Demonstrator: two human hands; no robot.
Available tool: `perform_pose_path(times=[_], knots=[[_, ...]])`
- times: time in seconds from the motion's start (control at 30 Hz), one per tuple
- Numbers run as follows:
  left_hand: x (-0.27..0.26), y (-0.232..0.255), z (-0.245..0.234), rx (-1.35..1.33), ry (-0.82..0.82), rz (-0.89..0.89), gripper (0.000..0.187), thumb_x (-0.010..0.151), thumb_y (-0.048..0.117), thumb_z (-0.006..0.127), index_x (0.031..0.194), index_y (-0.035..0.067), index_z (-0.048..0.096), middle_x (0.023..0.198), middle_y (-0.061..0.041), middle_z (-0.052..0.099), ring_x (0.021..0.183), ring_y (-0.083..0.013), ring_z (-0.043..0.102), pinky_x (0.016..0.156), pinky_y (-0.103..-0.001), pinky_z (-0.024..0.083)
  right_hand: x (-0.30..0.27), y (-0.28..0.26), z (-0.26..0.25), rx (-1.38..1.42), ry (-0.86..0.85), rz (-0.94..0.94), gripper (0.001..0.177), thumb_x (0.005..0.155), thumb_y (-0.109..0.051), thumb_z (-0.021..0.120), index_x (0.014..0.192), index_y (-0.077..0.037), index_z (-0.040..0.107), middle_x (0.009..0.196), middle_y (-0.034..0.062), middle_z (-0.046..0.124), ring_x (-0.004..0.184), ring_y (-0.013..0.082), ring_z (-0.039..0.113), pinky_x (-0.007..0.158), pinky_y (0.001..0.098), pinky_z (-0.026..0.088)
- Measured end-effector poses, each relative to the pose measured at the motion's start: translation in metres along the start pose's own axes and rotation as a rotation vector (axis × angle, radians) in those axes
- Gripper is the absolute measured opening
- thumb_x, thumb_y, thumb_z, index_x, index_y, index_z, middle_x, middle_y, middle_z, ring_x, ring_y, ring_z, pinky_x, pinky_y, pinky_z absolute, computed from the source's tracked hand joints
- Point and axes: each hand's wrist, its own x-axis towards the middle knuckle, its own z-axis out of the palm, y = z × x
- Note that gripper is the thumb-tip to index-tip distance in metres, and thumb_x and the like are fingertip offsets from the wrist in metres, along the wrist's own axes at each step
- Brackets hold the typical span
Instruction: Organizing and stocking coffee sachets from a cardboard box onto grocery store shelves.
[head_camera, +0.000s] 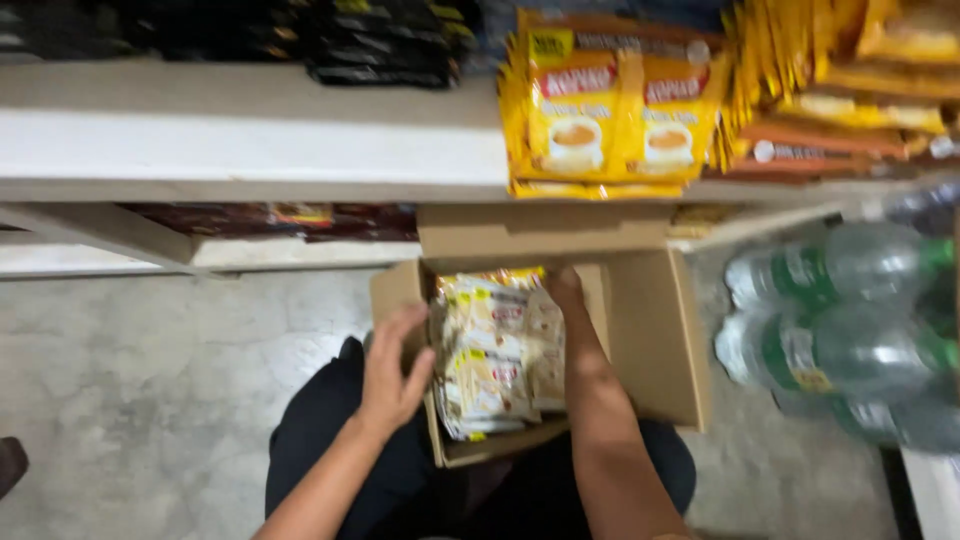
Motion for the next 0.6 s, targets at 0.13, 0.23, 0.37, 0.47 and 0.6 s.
perform_pose_path(times=[0.13, 0.23, 0.37, 0.47, 0.6], knots=[[0.016, 0.001, -0.005, 0.053, -0.05, 0.084, 0.042, 0.095, 0.025, 0.064, 0.133, 0.007, 0.059, 0.136, -0.017, 0.063, 0.127, -0.0341, 0.061, 0.108, -0.042, 0.048, 0.003, -0.022, -0.009, -0.056, 0.181, -0.12, 0.066, 0.064, -0.056, 0.085, 0.114, -0.015, 0.074, 0.112, 0.0131, 0.073, 0.096, 0.0379, 0.068, 0.08, 0.0482, 0.056], [0.023, 0.002, 0.003, 0.069, -0.111, 0.023, 0.042, 0.095, 0.02, 0.063, 0.134, 0.005, 0.058, 0.136, -0.019, 0.06, 0.125, -0.0351, 0.06, 0.104, -0.044, 0.049, -0.006, -0.031, 0.001, -0.066, -0.082, 0.346, 0.076, 0.07, -0.068, 0.08, 0.116, -0.009, 0.069, 0.11, 0.0176, 0.073, 0.104, 0.0343, 0.07, 0.088, 0.044, 0.058], [0.025, 0.007, 0.013, 0.044, -0.156, 0.051, 0.039, 0.097, 0.021, 0.065, 0.133, 0.006, 0.059, 0.13, -0.016, 0.064, 0.123, -0.0341, 0.062, 0.103, -0.045, 0.05, -0.07, -0.021, -0.047, 0.141, -0.211, 0.407, 0.059, 0.083, -0.058, 0.069, 0.117, -0.01, 0.068, 0.102, 0.0204, 0.078, 0.094, 0.0383, 0.075, 0.081, 0.0481, 0.061], [0.026, 0.009, 0.02, 0.012, -0.186, 0.04, 0.037, 0.098, 0.021, 0.064, 0.131, 0.007, 0.061, 0.128, -0.016, 0.065, 0.121, -0.034, 0.063, 0.102, -0.043, 0.051, -0.052, -0.11, -0.082, 0.098, -0.182, 0.328, 0.053, 0.08, -0.054, 0.074, 0.111, -0.011, 0.071, 0.101, 0.0181, 0.076, 0.095, 0.0378, 0.073, 0.081, 0.0491, 0.058], [0.032, 0.001, 0.029, 0.006, -0.26, -0.052, 0.033, 0.098, 0.019, 0.064, 0.129, 0.008, 0.063, 0.121, -0.014, 0.068, 0.111, -0.0308, 0.067, 0.096, -0.042, 0.053, -0.053, -0.065, -0.063, 0.032, -0.136, 0.247, 0.045, 0.077, -0.05, 0.081, 0.103, -0.013, 0.076, 0.1, 0.015, 0.075, 0.096, 0.0371, 0.07, 0.081, 0.0502, 0.055]])
